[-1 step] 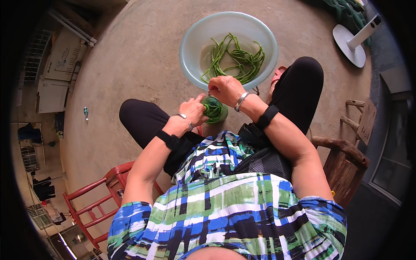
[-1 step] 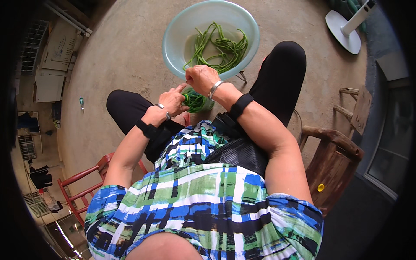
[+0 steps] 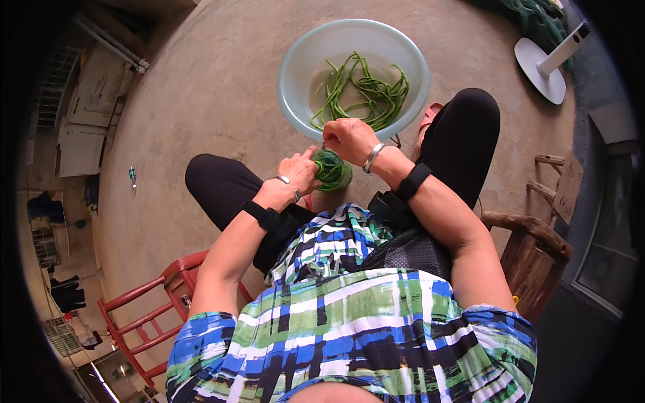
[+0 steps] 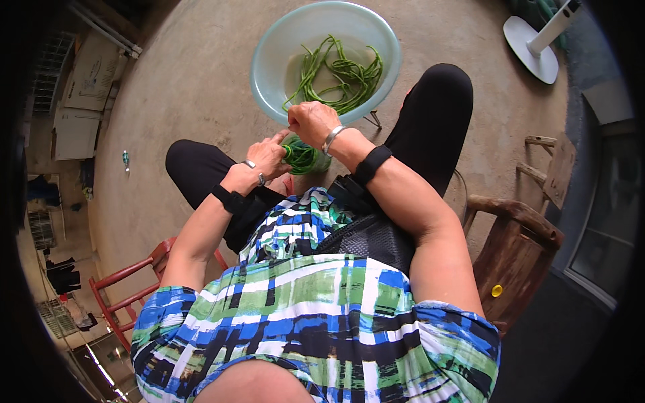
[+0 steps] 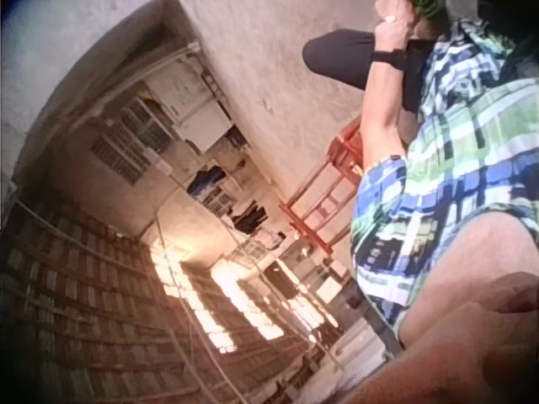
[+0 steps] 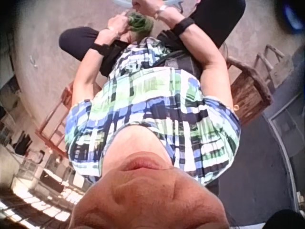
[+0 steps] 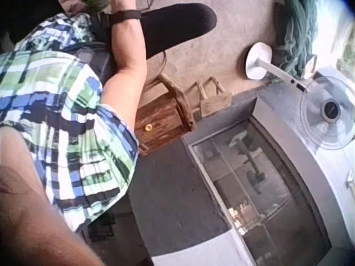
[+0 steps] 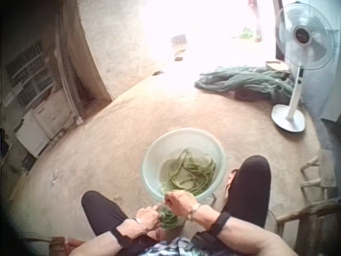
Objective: The person prepares long beans by picking them up from a bowl of water and winding them into small circular coils using their hands.
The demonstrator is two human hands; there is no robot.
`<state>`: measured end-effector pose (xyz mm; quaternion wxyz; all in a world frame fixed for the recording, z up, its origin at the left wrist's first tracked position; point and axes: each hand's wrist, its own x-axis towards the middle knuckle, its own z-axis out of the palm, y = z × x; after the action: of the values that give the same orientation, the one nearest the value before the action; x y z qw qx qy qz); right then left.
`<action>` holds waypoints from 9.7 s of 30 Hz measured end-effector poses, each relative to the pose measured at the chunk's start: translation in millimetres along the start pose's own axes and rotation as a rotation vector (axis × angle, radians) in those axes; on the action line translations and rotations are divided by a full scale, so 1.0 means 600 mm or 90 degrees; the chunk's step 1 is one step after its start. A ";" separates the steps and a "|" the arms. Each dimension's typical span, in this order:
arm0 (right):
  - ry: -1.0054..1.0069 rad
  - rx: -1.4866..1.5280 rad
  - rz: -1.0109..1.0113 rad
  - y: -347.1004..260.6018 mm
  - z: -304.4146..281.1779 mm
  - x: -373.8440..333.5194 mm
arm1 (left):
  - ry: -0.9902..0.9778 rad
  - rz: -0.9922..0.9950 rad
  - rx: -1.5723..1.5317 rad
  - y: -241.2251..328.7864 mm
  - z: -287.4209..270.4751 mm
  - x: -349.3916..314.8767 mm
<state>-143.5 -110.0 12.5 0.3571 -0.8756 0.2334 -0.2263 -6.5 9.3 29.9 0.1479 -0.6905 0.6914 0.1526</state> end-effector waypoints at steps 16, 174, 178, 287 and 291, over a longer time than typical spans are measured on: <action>-0.022 -0.014 0.034 0.007 -0.007 0.000 | 0.180 0.053 -0.097 -0.012 0.031 -0.008; 0.053 0.150 0.140 0.028 -0.075 0.062 | 0.076 0.081 -1.036 -0.041 -0.063 0.081; 0.056 0.208 0.207 0.014 -0.066 0.066 | 0.038 0.059 -1.395 -0.043 -0.070 0.077; 0.057 -0.150 -0.197 -0.019 -0.055 0.056 | 0.281 -0.046 -1.133 -0.028 -0.041 0.077; 0.076 -0.096 -0.187 -0.015 -0.055 0.054 | 0.253 -0.040 -1.150 -0.028 -0.047 0.074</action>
<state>-134.1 -139.7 47.7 0.2389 -0.9097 0.1398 -0.3095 10.6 -42.7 37.3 -0.5637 -0.5757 0.3035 0.5086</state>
